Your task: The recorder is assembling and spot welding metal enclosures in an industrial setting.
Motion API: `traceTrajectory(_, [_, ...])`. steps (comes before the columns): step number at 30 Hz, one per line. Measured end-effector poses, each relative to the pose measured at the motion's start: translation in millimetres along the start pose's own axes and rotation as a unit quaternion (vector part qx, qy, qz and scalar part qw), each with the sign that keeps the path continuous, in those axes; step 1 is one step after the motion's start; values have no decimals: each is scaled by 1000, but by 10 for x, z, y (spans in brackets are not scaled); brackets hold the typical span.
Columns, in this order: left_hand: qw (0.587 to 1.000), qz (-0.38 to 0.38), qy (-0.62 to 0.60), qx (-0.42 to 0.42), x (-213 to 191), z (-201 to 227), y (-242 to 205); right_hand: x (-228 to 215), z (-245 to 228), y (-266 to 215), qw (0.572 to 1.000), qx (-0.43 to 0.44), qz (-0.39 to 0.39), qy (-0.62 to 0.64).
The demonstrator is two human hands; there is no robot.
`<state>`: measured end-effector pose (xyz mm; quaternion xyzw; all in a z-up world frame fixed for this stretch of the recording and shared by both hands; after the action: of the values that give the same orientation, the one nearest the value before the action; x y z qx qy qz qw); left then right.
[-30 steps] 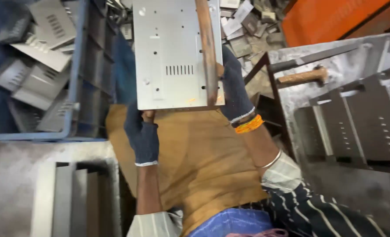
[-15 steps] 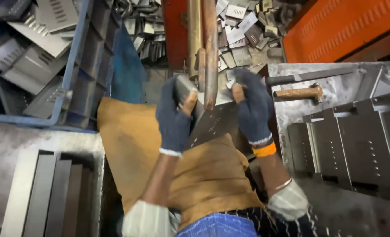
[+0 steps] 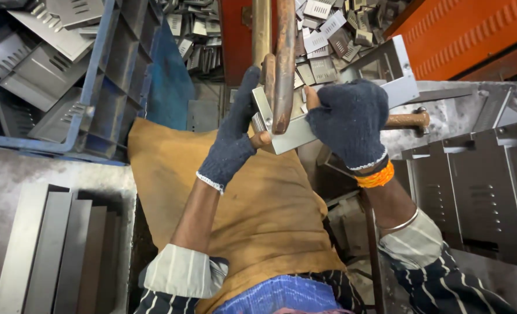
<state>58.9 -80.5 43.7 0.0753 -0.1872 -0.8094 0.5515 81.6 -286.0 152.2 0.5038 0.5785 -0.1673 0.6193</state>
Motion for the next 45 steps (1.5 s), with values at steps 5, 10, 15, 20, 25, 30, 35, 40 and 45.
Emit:
traceTrajectory(5, [1000,7,0,-11,33,-48,-57,14,2,-22,1000,-13,-7,-9])
traceTrajectory(10, [998,15,-66,-10,32,-88,-55,-42,-31,-8,999,-20,-27,-30])
traceTrajectory(15, [999,18,-42,6,55,-226,-106,55,12,-18,998,-39,-25,-40])
traceTrajectory(20, [996,59,-65,15,26,-330,20,41,4,147,999,5,-36,20])
traceTrajectory(25, [996,54,-27,59,-175,-572,168,234,123,246,1000,-23,-9,2])
traceTrajectory(30, [986,69,-148,45,-22,-184,21,4,-14,145,996,-81,18,-21])
traceTrajectory(35, [973,149,-174,24,6,-49,-770,-126,-344,-320,997,-30,-35,64])
traceTrajectory(40, [886,355,-290,-72,75,-419,-1602,210,-377,-878,918,198,-80,333])
traceTrajectory(45, [926,346,-130,-84,76,-570,-1800,760,-289,-1275,742,239,8,626])
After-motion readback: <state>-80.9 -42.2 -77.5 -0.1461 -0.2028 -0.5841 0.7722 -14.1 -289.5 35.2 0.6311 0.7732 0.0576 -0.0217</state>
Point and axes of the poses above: each hand's wrist, its own y-axis towards the middle knuckle, its own x-axis out of the palm, z = x × y, the point moved 1 cm from there along y, towards the middle knuckle, and after that the axes turned 10 degrees about -z, right-handed, at the moved point
